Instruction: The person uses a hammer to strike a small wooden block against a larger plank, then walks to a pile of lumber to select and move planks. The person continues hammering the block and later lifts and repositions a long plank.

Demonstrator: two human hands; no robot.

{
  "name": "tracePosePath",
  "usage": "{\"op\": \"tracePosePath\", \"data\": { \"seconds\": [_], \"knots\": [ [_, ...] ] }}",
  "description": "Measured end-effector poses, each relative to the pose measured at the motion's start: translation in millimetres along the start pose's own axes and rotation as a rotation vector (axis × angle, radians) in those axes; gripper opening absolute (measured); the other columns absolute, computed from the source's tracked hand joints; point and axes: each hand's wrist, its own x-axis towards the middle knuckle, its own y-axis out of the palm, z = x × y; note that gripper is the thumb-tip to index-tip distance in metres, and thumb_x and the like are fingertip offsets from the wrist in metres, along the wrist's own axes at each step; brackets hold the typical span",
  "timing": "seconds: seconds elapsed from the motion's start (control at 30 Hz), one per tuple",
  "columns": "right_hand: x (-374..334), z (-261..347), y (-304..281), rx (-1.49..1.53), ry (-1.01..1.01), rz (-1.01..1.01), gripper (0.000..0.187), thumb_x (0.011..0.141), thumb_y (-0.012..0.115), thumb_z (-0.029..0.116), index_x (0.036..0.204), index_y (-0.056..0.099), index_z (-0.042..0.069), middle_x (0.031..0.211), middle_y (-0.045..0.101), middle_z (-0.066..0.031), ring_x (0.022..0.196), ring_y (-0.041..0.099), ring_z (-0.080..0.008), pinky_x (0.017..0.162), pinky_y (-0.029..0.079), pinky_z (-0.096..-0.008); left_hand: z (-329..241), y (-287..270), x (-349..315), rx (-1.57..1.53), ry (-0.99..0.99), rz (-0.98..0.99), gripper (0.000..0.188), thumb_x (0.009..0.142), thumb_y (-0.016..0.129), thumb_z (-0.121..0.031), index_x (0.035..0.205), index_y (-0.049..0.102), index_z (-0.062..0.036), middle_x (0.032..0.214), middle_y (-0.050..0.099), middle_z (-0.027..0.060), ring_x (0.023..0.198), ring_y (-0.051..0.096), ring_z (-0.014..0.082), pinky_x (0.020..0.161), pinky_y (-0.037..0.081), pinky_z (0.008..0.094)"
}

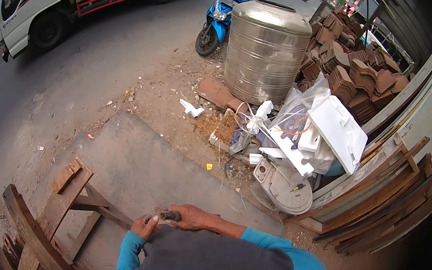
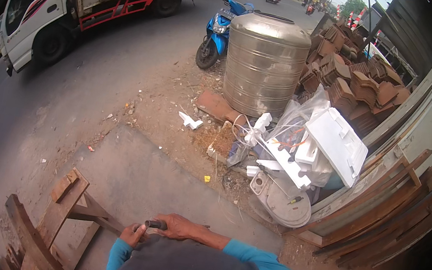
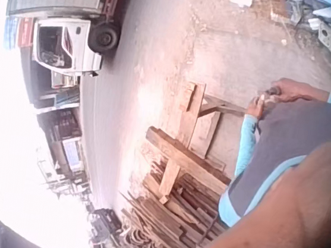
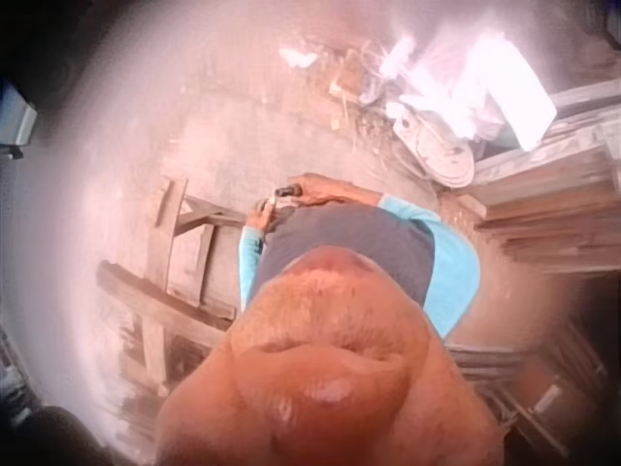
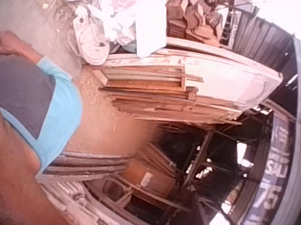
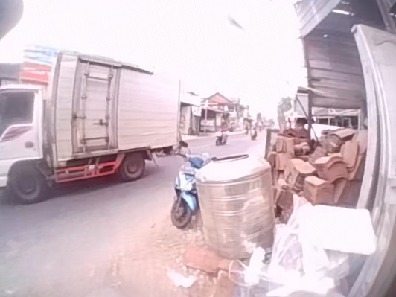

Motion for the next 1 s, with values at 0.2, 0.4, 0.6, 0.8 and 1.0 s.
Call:
{"op": "tracePosePath", "data": {
  "seconds": [0.2, 0.4, 0.6, 0.8, 1.0],
  "knots": [
    [106.5, 13.7, -77.7, -0.089, -0.298, 0.045, 0.037, 0.081, 0.077, 0.018, 0.111, 0.059, 0.008, 0.116, 0.061, -0.0138, 0.107, 0.06, -0.0326, 0.084, 0.048, -0.0438, -49.0, -14.0, 145.9, -0.929, -0.314, -0.029, 0.073, 0.093, 0.049, -0.067, 0.111, 0.06, 0.0027, 0.097, 0.07, 0.0184, 0.086, 0.069, 0.0274, 0.078, 0.058, 0.0405],
    [209.6, 14.4, -145.7, -0.253, -0.539, -0.112, 0.047, 0.089, 0.065, 0.011, 0.134, 0.048, 0.01, 0.129, 0.052, -0.0144, 0.12, 0.053, -0.0357, 0.099, 0.044, -0.0421, -85.9, -97.6, 281.9, -1.139, -0.109, -0.409, 0.034, 0.096, 0.052, -0.034, 0.106, 0.055, -0.0015, 0.084, 0.061, 0.0119, 0.072, 0.062, 0.0229, 0.064, 0.056, 0.0383],
    [350.6, -24.5, -236.9, -0.161, -0.112, 0.212, 0.04, 0.101, 0.051, 0.018, 0.137, 0.05, 0.002, 0.112, 0.067, -0.0191, 0.095, 0.069, -0.0335, 0.085, 0.053, -0.0396, -203.7, -168.5, 331.4, -0.893, 0.331, -0.928, 0.02, 0.096, 0.053, -0.021, 0.102, 0.049, -0.0024, 0.071, 0.056, 0.0063, 0.062, 0.055, 0.016, 0.059, 0.048, 0.0311],
    [443.4, -7.5, -254.5, 0.381, 0.068, 0.404, 0.057, 0.099, 0.051, 0.051, 0.117, 0.054, -0.003, 0.086, 0.064, -0.0108, 0.07, 0.065, -0.0192, 0.059, 0.052, -0.0311, -257.9, -198.7, 367.1, -0.611, 0.413, -0.957, 0.035, 0.099, 0.053, -0.031, 0.114, 0.046, 0.0002, 0.087, 0.065, 0.0153, 0.081, 0.065, 0.0227, 0.074, 0.052, 0.0387],
    [519.7, 13.9, -232.6, -0.013, 0.088, 0.415, 0.032, 0.096, 0.063, 0.033, 0.097, 0.053, 0.003, 0.06, 0.047, 0.0004, 0.044, 0.046, -0.0095, 0.04, 0.04, -0.0278, -199.8, -243.9, 286.5, -0.409, 0.172, -1.449, 0.047, 0.092, 0.066, -0.029, 0.125, 0.052, 0.0004, 0.107, 0.069, 0.0146, 0.105, 0.065, 0.0306, 0.093, 0.05, 0.0404]
  ]
}}
